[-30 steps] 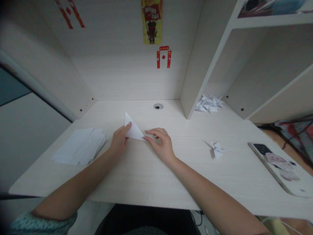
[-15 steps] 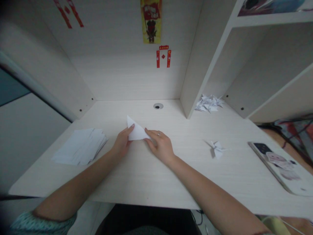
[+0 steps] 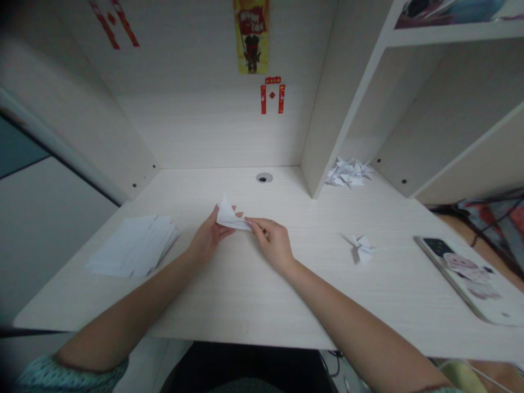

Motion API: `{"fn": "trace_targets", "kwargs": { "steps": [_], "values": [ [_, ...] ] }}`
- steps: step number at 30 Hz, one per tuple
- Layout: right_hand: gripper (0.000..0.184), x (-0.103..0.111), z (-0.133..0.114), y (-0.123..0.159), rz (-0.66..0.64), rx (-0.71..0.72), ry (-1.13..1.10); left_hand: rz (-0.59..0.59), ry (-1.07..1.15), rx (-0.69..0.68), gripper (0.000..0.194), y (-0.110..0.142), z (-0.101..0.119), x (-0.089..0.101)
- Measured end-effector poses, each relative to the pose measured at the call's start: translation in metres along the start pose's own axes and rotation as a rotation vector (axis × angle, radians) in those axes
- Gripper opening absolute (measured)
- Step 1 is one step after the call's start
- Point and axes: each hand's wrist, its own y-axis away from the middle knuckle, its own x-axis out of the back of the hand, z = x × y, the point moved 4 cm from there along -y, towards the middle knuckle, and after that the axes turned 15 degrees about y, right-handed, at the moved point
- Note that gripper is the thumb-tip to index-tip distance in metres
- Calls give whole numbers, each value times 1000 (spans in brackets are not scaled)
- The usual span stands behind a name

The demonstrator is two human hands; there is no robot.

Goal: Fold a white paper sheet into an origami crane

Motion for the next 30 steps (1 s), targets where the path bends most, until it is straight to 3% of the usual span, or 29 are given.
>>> {"fn": "trace_targets", "kwargs": {
  "steps": [12,18,21,26,30],
  "values": [
    [21,-1,3,2,-1,-152,-52,-4,19,-63,45,2,3,-2],
    [6,4,-11,1,80,146,6,-41,40,-47,54,5,1,-4],
    [6,5,-14,1,81,198,15,-44,-30,-64,52,5,-1,-2],
    [2,-3,-1,2,29,5,-92,-51,-108,-93,48,7,-2,-4],
    [11,-12,16,0,-33,-158,-239,-26,-192,-127,36,8,0,-4]
  ]
}}
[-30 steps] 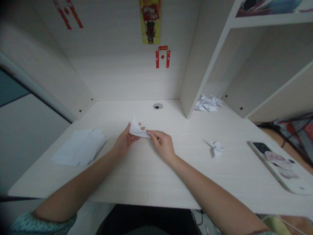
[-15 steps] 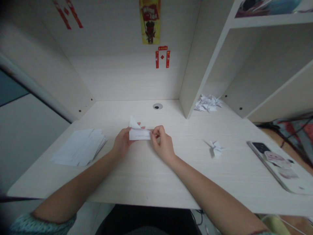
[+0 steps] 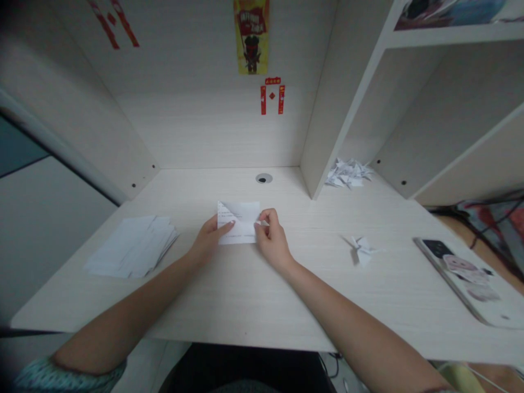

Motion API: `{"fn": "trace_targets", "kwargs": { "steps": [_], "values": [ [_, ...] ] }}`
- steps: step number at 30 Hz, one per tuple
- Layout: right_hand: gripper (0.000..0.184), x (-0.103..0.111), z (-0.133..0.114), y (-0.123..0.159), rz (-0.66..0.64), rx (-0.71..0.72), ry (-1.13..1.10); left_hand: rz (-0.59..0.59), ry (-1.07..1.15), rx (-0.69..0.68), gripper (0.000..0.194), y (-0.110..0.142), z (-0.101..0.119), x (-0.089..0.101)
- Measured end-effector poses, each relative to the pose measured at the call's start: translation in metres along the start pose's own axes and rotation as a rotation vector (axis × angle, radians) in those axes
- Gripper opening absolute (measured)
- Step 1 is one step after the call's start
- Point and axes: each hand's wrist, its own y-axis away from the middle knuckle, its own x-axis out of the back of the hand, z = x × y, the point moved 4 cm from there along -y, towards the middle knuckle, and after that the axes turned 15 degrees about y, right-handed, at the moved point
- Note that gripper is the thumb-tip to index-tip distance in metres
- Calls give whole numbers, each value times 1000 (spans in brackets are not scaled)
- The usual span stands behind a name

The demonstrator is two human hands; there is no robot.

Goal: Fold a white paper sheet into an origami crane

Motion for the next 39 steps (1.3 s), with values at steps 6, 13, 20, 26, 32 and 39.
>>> {"fn": "trace_targets", "kwargs": {
  "steps": [6,13,20,26,32,39],
  "values": [
    [31,-1,-7,-3,-185,123,18,26,-7,-35,36,-3,-1,5],
    [45,1,-8,-4,-255,127,-115,52,-115,-110,38,-5,3,10],
    [39,4,-3,-12,-157,233,-64,8,-171,-119,38,-5,8,7],
    [18,11,-4,-17,-82,170,-83,-33,-231,-68,35,-3,11,2],
    [19,13,-1,-19,-58,81,-206,-178,-361,-10,37,1,11,-7],
    [27,9,4,-20,-21,-107,-329,-170,-144,36,47,-4,0,-7]
  ]
}}
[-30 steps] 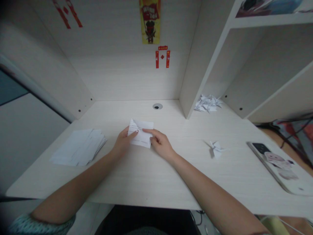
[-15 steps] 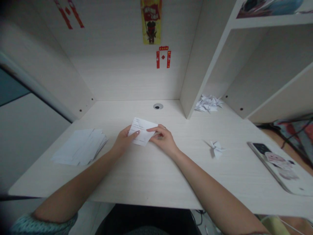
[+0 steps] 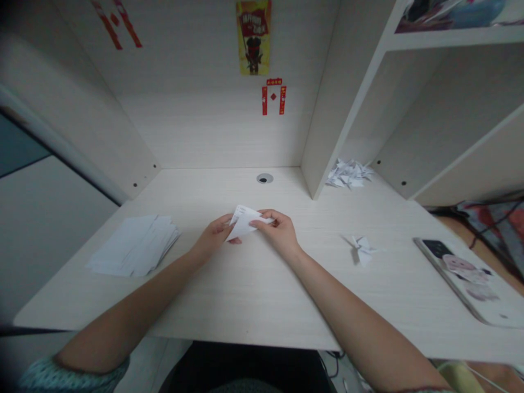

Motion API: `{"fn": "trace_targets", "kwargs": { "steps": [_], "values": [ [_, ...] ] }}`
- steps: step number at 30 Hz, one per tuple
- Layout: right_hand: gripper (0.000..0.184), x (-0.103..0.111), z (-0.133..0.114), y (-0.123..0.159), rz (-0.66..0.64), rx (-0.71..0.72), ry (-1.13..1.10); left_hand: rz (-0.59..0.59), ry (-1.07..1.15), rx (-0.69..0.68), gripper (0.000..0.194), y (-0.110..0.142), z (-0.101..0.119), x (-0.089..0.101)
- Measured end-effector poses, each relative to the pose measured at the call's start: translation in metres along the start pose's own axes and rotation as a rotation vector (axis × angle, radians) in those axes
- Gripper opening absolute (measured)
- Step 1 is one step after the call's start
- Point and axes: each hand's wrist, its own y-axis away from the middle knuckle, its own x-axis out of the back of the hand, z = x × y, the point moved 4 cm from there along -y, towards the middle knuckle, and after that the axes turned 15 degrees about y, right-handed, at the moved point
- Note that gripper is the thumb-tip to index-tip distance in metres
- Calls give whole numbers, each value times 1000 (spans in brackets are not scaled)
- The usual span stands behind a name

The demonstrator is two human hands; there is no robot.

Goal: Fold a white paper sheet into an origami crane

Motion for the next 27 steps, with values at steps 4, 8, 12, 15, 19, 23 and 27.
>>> {"fn": "trace_targets", "kwargs": {
  "steps": [4,8,12,15,19,23,27],
  "values": [
    [31,3,1,2,74,-55,77,-12,69,-10,48,0,1,-1],
    [31,6,-1,3,116,-43,119,-81,28,6,48,3,3,-6],
    [33,7,-2,4,130,-48,124,-17,98,37,61,4,2,-5],
    [33,10,-4,5,186,-54,138,84,161,28,68,5,1,0],
    [32,13,-6,5,245,-79,132,178,152,-14,35,4,0,5],
    [34,7,-4,4,118,-68,45,291,231,-111,29,2,1,13],
    [31,2,0,4,52,-68,59,354,340,-145,27,0,3,21]
  ]
}}
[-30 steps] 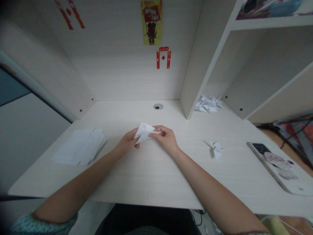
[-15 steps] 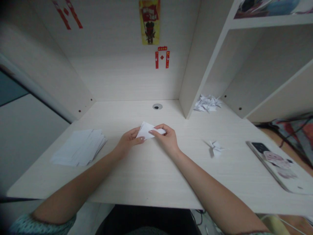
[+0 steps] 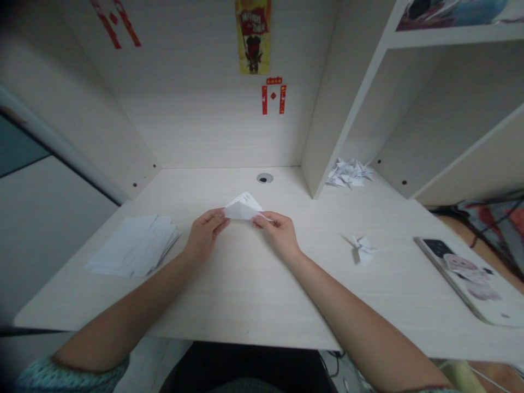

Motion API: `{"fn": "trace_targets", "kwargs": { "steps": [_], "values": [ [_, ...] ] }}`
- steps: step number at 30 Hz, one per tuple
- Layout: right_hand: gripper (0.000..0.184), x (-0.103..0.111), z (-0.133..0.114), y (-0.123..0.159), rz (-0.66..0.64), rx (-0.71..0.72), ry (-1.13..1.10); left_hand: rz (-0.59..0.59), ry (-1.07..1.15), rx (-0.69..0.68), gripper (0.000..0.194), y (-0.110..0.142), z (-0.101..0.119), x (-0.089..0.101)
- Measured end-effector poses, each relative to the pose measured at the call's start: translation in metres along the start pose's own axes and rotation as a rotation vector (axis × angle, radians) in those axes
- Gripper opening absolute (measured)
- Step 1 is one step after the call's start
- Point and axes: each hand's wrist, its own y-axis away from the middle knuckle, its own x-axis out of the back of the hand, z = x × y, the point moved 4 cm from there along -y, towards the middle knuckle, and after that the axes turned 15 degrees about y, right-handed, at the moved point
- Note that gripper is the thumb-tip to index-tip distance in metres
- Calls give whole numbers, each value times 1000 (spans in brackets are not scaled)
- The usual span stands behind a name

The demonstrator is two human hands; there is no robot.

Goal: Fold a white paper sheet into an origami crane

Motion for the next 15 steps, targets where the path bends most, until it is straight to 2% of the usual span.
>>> {"fn": "trace_targets", "kwargs": {
  "steps": [5,11,15],
  "values": [
    [32,1,3,0,32,-20,-5,14,17,39,30,-1,-2,3],
    [29,8,4,-4,113,-35,-93,64,-68,-8,35,-1,5,4],
    [31,11,-2,-3,113,22,40,58,-128,-20,42,-2,11,3]
  ]
}}
